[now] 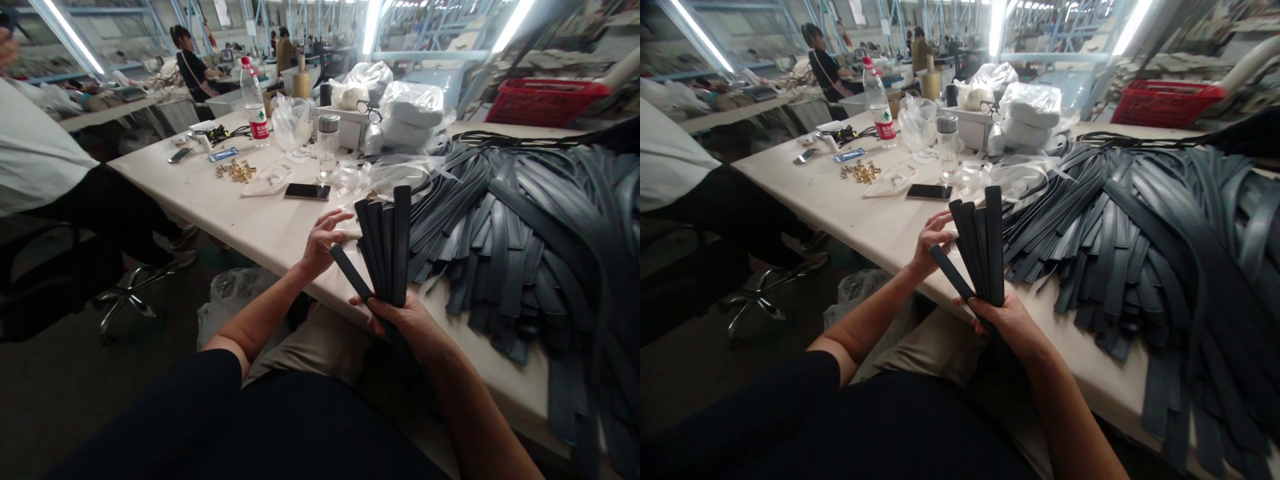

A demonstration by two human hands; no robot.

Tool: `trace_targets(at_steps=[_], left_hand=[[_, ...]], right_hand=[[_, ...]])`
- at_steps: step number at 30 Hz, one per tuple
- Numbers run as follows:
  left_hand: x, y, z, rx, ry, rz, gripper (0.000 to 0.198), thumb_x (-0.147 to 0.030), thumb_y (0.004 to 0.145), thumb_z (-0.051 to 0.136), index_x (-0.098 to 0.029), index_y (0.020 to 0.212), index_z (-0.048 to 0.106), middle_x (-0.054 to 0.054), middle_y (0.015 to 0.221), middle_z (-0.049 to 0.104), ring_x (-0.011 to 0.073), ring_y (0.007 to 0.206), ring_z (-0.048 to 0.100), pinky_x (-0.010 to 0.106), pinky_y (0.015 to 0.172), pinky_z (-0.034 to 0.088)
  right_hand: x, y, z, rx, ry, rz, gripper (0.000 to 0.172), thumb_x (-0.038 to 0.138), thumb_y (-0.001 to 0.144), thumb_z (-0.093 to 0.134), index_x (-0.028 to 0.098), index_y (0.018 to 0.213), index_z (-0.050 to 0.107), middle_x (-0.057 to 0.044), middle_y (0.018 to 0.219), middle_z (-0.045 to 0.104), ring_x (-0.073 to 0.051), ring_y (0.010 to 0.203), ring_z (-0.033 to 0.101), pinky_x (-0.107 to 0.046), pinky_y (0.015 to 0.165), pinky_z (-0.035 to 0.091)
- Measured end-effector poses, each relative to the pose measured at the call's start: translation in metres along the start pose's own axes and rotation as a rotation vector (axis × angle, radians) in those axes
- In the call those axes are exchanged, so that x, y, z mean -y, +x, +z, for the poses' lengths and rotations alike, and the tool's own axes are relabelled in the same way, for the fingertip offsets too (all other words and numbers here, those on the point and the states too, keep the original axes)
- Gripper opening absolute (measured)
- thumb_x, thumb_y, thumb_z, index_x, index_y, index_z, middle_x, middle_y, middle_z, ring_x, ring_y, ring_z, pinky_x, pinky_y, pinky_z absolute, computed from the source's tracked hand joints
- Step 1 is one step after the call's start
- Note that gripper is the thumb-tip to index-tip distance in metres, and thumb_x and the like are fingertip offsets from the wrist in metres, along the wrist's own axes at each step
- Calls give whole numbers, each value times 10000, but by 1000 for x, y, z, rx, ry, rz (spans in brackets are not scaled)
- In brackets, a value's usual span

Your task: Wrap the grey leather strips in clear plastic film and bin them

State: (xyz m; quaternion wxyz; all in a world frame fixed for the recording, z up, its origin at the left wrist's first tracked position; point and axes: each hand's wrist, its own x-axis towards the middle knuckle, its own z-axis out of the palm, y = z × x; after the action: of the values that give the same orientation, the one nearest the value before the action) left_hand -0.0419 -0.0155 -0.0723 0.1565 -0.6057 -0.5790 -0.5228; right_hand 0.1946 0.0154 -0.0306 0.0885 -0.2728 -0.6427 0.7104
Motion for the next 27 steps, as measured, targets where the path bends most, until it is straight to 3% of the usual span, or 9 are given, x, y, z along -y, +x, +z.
trace_targets(at_steps=[7, 11, 13, 15, 17, 20, 22, 24, 27], left_hand=[[15, -2, 7, 121, -29, -70, 203, -77, 840, 642, -233, 900, 759, 65, 1231, 694, 235, 1224, 570, 455, 1066, 438], [23, -9, 3, 71, 65, -214, 523, -36, 781, 608, -195, 1280, 614, 114, 1456, 526, 278, 1331, 490, 476, 1140, 370], [28, -14, -4, 33, 132, -304, 640, -8, 740, 582, -156, 1360, 533, 149, 1480, 484, 305, 1377, 439, 490, 1170, 332], [31, -19, -16, -21, 187, -355, 652, 7, 711, 563, -145, 1344, 531, 160, 1455, 496, 312, 1380, 429, 492, 1182, 317], [28, -26, -32, -97, 220, -373, 599, -15, 718, 564, -160, 1298, 556, 151, 1414, 525, 301, 1343, 461, 467, 1139, 382], [7, -35, -53, -153, 180, -426, 328, -187, 812, 603, -168, 1138, 640, 132, 1227, 634, 270, 1146, 585, 368, 893, 538], [-16, -41, -59, -60, 39, -525, 260, -399, 880, 592, -170, 946, 697, 96, 996, 699, 228, 930, 644, 312, 756, 538], [-38, -46, -54, 140, -226, -673, 474, -600, 883, 538, -167, 812, 717, 65, 809, 708, 189, 769, 652, 286, 700, 518], [-60, -50, -35, 347, -664, -885, 655, -765, 798, 528, -142, 804, 727, 70, 780, 721, 176, 722, 671, 253, 638, 497]], right_hand=[[-10, 0, -4, -12, 18, -3, 513, 576, 717, 796, 113, 938, 782, -8, 513, 595, -90, 450, 488, -212, 457, 344], [-12, 0, -1, -115, -21, -5, 564, 607, 678, 802, 103, 930, 789, -7, 481, 590, -97, 435, 469, -227, 443, 336], [-13, 3, -1, -208, -10, -8, 573, 601, 644, 822, 106, 930, 786, -42, 594, 683, -94, 439, 474, -236, 446, 361], [-16, 6, -3, -285, 40, -27, 555, 582, 597, 855, 118, 893, 776, -100, 835, 767, -97, 466, 508, -257, 482, 431], [-20, 9, -5, -323, 86, -47, 535, 563, 575, 876, 127, 864, 764, -131, 992, 770, -107, 494, 537, -280, 531, 488], [-26, 10, -5, -345, 76, -66, 522, 558, 615, 863, 129, 897, 765, -137, 1014, 767, -124, 522, 561, -290, 553, 501], [-29, 10, -4, -343, 28, -79, 531, 568, 659, 834, 130, 952, 770, -137, 1021, 763, -134, 534, 569, -289, 542, 482], [-31, 10, -2, -333, -40, -91, 538, 586, 695, 801, 130, 978, 774, -127, 961, 766, -140, 536, 565, -286, 530, 458], [-34, 9, 1, -308, -160, -107, 518, 611, 736, 756, 132, 930, 784, -80, 724, 731, -151, 540, 553, -283, 543, 445]])
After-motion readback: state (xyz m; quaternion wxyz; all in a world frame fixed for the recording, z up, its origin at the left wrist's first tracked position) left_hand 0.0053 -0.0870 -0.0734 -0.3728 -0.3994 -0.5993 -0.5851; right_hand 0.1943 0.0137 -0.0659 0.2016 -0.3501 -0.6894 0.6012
